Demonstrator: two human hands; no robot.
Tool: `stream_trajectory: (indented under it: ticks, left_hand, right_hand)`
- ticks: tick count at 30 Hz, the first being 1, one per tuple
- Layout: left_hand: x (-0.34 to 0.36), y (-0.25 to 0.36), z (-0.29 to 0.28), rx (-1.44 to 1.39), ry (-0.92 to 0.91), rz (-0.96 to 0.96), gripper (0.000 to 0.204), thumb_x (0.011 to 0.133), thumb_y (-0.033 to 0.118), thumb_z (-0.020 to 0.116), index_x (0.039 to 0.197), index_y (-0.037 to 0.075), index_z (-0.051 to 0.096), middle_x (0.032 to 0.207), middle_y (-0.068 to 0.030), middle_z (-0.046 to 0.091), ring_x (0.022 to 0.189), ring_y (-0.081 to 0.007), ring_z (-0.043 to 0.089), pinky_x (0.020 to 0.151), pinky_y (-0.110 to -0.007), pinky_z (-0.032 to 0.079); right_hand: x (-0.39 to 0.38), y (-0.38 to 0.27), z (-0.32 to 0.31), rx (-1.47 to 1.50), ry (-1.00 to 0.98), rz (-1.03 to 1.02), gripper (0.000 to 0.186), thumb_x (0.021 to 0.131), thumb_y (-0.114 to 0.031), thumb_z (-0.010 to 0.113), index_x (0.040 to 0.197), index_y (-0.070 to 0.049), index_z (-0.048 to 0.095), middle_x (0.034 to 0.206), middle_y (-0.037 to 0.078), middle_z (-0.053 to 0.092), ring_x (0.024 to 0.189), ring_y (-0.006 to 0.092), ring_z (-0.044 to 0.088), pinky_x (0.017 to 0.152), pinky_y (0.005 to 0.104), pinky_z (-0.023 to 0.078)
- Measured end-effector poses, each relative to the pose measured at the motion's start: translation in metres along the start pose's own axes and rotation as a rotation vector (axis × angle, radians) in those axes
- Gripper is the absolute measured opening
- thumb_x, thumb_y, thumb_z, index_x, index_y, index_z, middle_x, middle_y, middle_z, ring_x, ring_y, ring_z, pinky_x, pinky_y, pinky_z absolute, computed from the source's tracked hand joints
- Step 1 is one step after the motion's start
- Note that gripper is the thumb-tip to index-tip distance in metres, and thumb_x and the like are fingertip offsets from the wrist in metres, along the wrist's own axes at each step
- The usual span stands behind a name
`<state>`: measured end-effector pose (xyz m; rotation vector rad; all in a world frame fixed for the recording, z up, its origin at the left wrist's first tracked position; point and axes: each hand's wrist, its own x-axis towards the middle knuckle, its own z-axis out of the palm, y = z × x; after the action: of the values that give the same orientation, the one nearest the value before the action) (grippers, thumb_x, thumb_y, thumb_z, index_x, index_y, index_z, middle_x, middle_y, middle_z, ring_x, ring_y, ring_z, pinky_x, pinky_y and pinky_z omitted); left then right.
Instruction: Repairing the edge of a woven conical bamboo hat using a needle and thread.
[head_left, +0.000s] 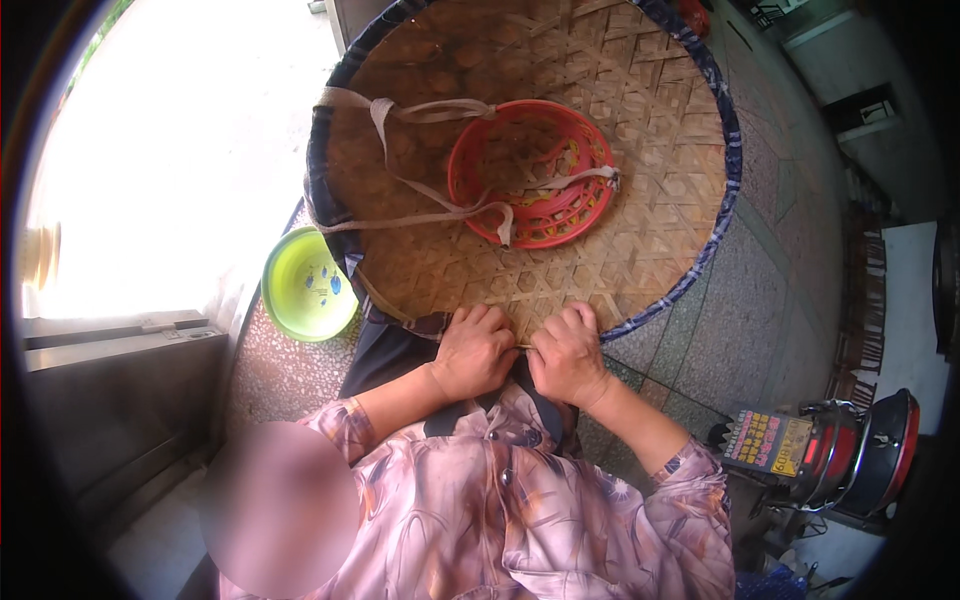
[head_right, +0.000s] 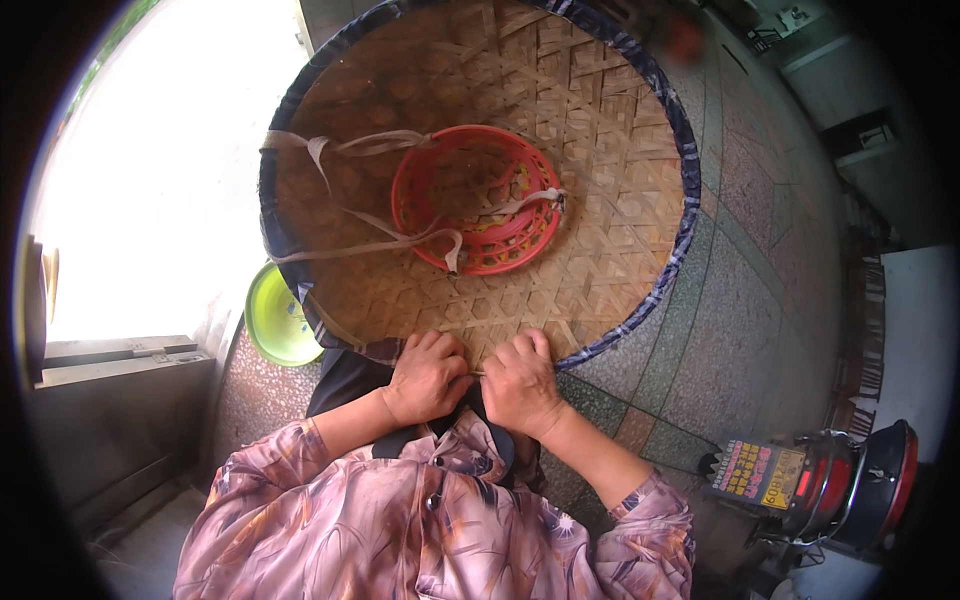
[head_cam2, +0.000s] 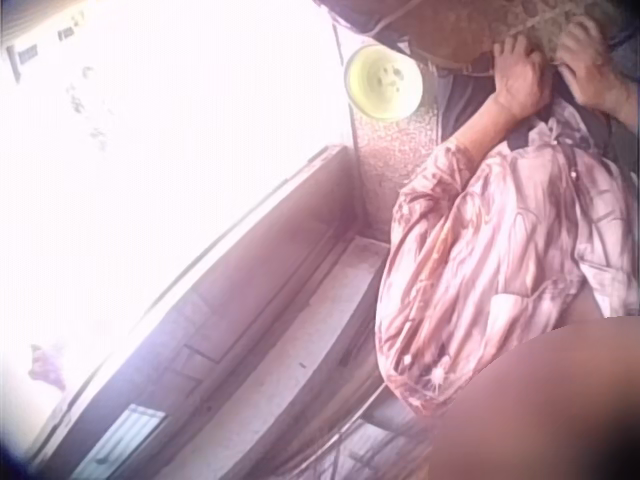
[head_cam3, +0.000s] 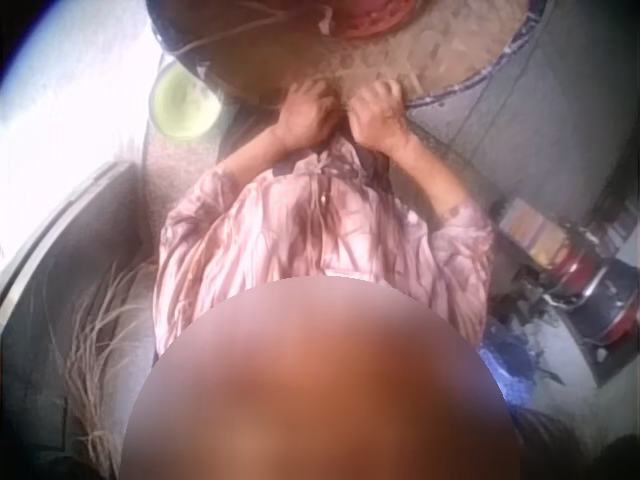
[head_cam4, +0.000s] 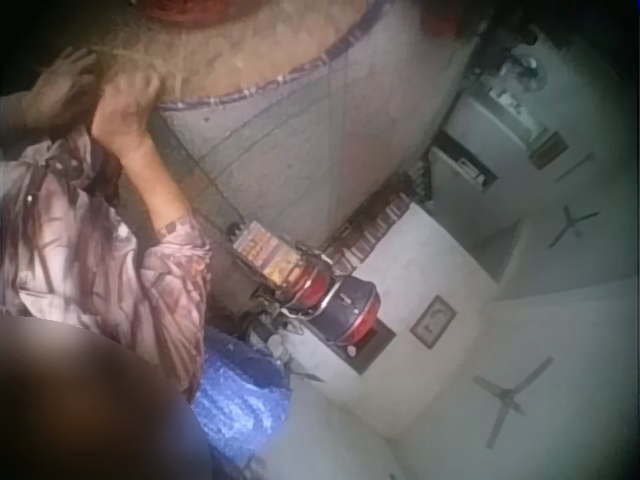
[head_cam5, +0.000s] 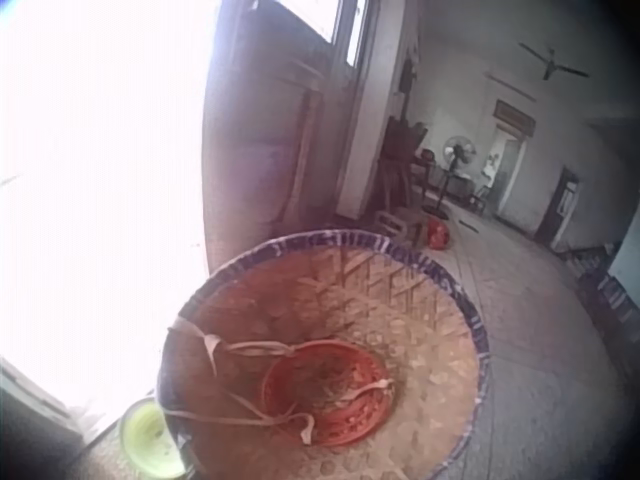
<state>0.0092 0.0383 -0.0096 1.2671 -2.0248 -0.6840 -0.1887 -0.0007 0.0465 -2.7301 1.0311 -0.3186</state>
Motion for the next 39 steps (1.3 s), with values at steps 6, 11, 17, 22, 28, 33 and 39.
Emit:
stream_trajectory:
  ticks: [6,11,17,22,28,33,39]
  left_hand:
    - [0.004,0.006,0.002,0.055,0.025,-0.063,0.011,0.074,0.019,0.075,0.076,0.01,0.069,0.098,-0.0048,0.061,0.098,-0.0286,0.055,0.084,-0.044,0.041]
    - [0.003,0.005,0.001,0.026,0.025,-0.052,0.011,0.074,0.018,0.076,0.076,0.01,0.069,0.098,-0.0047,0.061,0.099,-0.0285,0.056,0.084,-0.044,0.041]
    - [0.002,0.005,0.002,0.01,0.042,-0.051,0.011,0.074,0.018,0.076,0.076,0.011,0.068,0.098,-0.0045,0.061,0.099,-0.0283,0.056,0.084,-0.044,0.042]
    - [0.001,0.002,0.001,-0.011,0.045,-0.033,0.012,0.073,0.018,0.077,0.078,0.011,0.068,0.098,-0.0046,0.061,0.099,-0.0285,0.056,0.084,-0.044,0.042]
    - [0.001,0.004,-0.002,-0.026,0.046,-0.058,0.017,0.074,0.018,0.079,0.086,0.014,0.069,0.099,-0.0044,0.062,0.099,-0.029,0.057,0.084,-0.044,0.042]
    - [-0.001,0.001,0.0,-0.082,0.053,0.007,0.014,0.076,0.016,0.078,0.087,0.017,0.07,0.101,-0.0037,0.062,0.1,-0.0281,0.057,0.086,-0.044,0.042]
    - [-0.001,-0.002,-0.001,-0.078,-0.004,0.014,0.011,0.077,0.017,0.075,0.083,0.012,0.068,0.1,-0.0041,0.062,0.1,-0.0276,0.057,0.091,-0.044,0.041]
  right_hand:
    - [-0.003,0.003,-0.013,0.079,0.003,0.009,0.023,0.074,-0.015,0.071,0.093,-0.005,0.063,0.093,0.014,0.057,0.097,0.0359,0.056,0.105,0.0532,0.039]
    - [-0.008,0.005,-0.017,0.08,-0.039,0.009,0.025,0.076,-0.013,0.071,0.098,-0.005,0.063,0.094,0.013,0.058,0.099,0.0359,0.057,0.107,0.0539,0.039]
    - [-0.012,0.011,-0.014,0.067,-0.025,-0.069,0.022,0.078,-0.012,0.07,0.098,-0.006,0.064,0.093,0.012,0.057,0.095,0.0335,0.057,0.105,0.0533,0.04]
    - [-0.012,0.014,-0.011,0.046,-0.019,-0.131,0.022,0.078,-0.011,0.071,0.098,-0.007,0.065,0.092,0.011,0.058,0.094,0.032,0.058,0.106,0.0533,0.04]
    - [-0.007,0.011,-0.013,0.026,0.007,-0.118,0.006,0.083,-0.013,0.066,0.087,-0.008,0.062,0.088,0.009,0.055,0.091,0.03,0.056,0.102,0.0501,0.041]
    - [-0.003,0.007,-0.018,0.09,-0.04,-0.043,0.007,0.083,-0.014,0.066,0.08,-0.008,0.063,0.088,0.009,0.056,0.093,0.0306,0.056,0.102,0.0501,0.039]
    - [0.0,0.003,-0.018,0.091,-0.092,0.021,0.01,0.08,-0.015,0.065,0.075,-0.007,0.062,0.087,0.01,0.056,0.095,0.0323,0.056,0.104,0.0525,0.037]
